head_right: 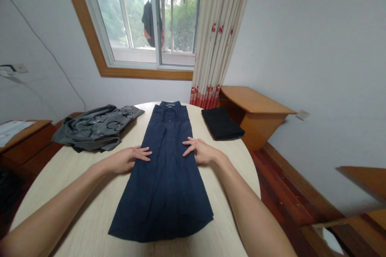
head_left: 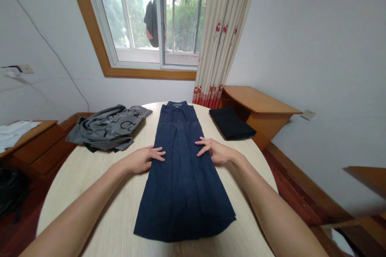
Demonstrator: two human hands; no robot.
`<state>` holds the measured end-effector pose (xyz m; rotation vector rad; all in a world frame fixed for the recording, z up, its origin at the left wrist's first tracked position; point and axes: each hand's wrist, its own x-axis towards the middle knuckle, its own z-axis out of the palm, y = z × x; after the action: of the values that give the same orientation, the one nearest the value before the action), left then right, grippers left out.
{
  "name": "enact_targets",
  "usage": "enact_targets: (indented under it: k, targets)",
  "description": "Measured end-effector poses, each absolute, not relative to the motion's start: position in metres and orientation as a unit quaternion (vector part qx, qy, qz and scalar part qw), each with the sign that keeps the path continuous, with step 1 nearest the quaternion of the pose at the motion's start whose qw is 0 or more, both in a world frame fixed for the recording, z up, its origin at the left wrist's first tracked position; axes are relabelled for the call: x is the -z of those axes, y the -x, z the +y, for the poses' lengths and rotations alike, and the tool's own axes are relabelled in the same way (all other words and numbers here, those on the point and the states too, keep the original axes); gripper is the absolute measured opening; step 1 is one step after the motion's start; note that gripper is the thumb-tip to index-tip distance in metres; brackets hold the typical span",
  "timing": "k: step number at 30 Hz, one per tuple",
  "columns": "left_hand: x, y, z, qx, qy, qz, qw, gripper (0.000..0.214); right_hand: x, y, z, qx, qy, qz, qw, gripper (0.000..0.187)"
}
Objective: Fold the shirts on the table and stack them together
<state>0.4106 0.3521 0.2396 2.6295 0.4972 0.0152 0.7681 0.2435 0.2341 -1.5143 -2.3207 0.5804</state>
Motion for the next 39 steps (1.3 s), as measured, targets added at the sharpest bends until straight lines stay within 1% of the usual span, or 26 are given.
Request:
enact_targets:
  k: [3,6,11,14,18,19,22,24,25,26,27,29,30,31,32,33,36,39]
  targets:
    - [-0.242,-0.411,0.349,-0.007,-0.948,0.183,0.261,0.035,-0.246,-0.756,0.239,-0.25,0.476,-0.83,0.147,0.035]
    - [-0.242,-0.416,0.343,0.005,-0.944,0.171,0.282,0.029,-0.253,-0.747,0.236,-0.309,0.439,-0.829,0.156,0.028]
    - [-0.245,-0.425,0.331,0.016,-0.942,0.134,0.309,0.034,-0.252,-0.745,0.233,-0.374,0.452,-0.791,0.175,0.022]
    - [-0.252,-0.425,0.322,0.015,-0.92,0.143,0.365,0.027,-0.257,-0.746,0.23,-0.415,0.468,-0.758,0.184,0.017]
    - [-0.273,-0.425,0.298,0.043,-0.872,0.146,0.465,0.016,-0.284,-0.738,0.213,-0.486,0.398,-0.752,0.199,0.031]
    - [-0.28,-0.425,0.29,0.061,-0.857,0.132,0.495,0.018,-0.293,-0.734,0.206,-0.504,0.367,-0.755,0.203,0.035]
    - [-0.299,-0.42,0.267,0.127,-0.799,0.061,0.585,0.034,-0.314,-0.725,0.185,-0.556,0.275,-0.758,0.201,0.046]
    - [-0.304,-0.412,0.262,0.139,-0.762,0.03,0.632,0.042,-0.318,-0.723,0.178,-0.58,0.244,-0.745,0.222,0.052]
    - [-0.303,-0.408,0.264,0.114,-0.747,0.035,0.654,0.045,-0.316,-0.723,0.179,-0.582,0.252,-0.728,0.26,0.055]
    - [-0.3,-0.405,0.27,0.053,-0.733,0.065,0.675,0.046,-0.312,-0.724,0.183,-0.574,0.282,-0.697,0.323,0.056]
    - [-0.295,-0.402,0.279,-0.027,-0.714,0.112,0.691,0.047,-0.306,-0.724,0.19,-0.554,0.322,-0.656,0.399,0.057]
    - [-0.281,-0.402,0.302,-0.246,-0.638,0.245,0.687,0.048,-0.291,-0.726,0.211,-0.485,0.417,-0.535,0.552,0.051]
    - [-0.274,-0.404,0.314,-0.289,-0.618,0.269,0.679,0.047,-0.282,-0.727,0.223,-0.469,0.438,-0.502,0.58,0.045]
    - [-0.267,-0.406,0.326,-0.325,-0.595,0.291,0.675,0.048,-0.274,-0.728,0.235,-0.464,0.458,-0.474,0.591,0.038]
    - [-0.261,-0.41,0.336,-0.363,-0.558,0.322,0.673,0.047,-0.266,-0.728,0.245,-0.473,0.489,-0.437,0.588,0.033]
    - [-0.255,-0.413,0.345,-0.374,-0.53,0.357,0.672,0.044,-0.258,-0.729,0.255,-0.485,0.521,-0.404,0.574,0.028]
    - [-0.239,-0.419,0.36,-0.336,-0.48,0.486,0.648,0.03,-0.238,-0.732,0.271,-0.491,0.614,-0.329,0.524,0.02]
    - [-0.229,-0.419,0.367,-0.301,-0.474,0.533,0.633,0.03,-0.226,-0.734,0.276,-0.48,0.64,-0.322,0.506,0.019]
